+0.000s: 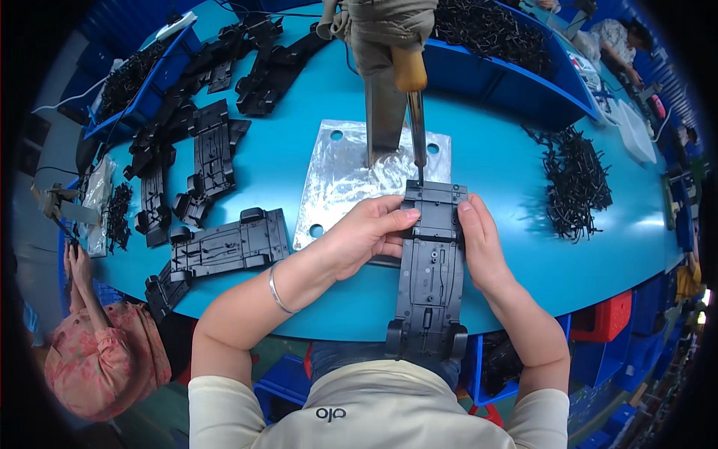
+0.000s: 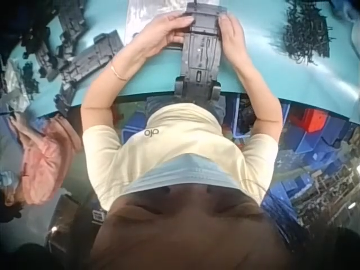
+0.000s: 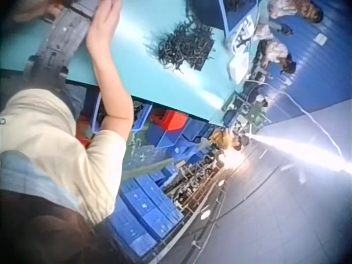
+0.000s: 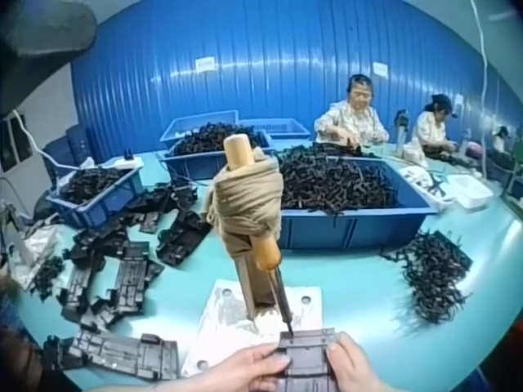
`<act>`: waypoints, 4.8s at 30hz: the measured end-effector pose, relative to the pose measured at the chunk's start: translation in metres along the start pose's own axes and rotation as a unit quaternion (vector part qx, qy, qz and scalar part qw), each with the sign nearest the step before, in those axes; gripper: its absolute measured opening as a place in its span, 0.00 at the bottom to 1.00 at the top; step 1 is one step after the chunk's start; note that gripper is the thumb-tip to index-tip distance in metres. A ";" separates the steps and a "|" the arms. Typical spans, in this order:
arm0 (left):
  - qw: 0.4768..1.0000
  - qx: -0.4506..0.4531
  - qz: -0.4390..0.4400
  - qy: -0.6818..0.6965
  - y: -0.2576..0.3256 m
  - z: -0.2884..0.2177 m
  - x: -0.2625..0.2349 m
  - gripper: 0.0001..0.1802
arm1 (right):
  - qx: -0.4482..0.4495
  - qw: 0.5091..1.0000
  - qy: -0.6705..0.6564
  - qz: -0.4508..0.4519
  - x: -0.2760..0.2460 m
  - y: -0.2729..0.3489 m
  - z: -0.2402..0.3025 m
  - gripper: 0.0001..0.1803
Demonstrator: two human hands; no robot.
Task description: Assembling black plastic toy car chassis components using a stationary power screwdriver at a factory workbench.
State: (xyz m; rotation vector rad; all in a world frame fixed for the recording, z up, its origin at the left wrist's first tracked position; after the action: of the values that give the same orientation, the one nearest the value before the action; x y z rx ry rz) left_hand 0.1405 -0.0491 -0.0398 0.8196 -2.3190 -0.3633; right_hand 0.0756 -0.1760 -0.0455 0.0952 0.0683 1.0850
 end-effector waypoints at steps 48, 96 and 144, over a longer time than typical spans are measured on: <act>0.999 0.008 -0.043 -0.029 -0.003 -0.011 -0.003 0.15 | -0.025 0.998 0.009 0.064 -0.002 -0.004 0.000 0.13; 0.997 0.038 -0.061 0.028 0.012 -0.010 -0.033 0.19 | 0.039 0.988 0.047 0.139 0.030 -0.005 0.008 0.19; 0.998 0.004 -0.029 0.054 -0.005 -0.007 -0.005 0.21 | 0.110 0.991 -0.064 0.035 0.006 0.008 0.013 0.15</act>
State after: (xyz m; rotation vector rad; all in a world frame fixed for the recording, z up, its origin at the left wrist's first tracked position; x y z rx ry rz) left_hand 0.1508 -0.0500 -0.0396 0.8904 -2.2026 -0.3268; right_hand 0.0731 -0.1675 -0.0317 0.3683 0.0696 1.1358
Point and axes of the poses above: each hand's wrist, its own y-axis away from the middle knuckle, its own x-axis out of the palm, z = x × y, the point moved 4 cm from there along -y, towards the middle knuckle, and after that the axes turned 7 degrees about -z, right-handed, at the moved point
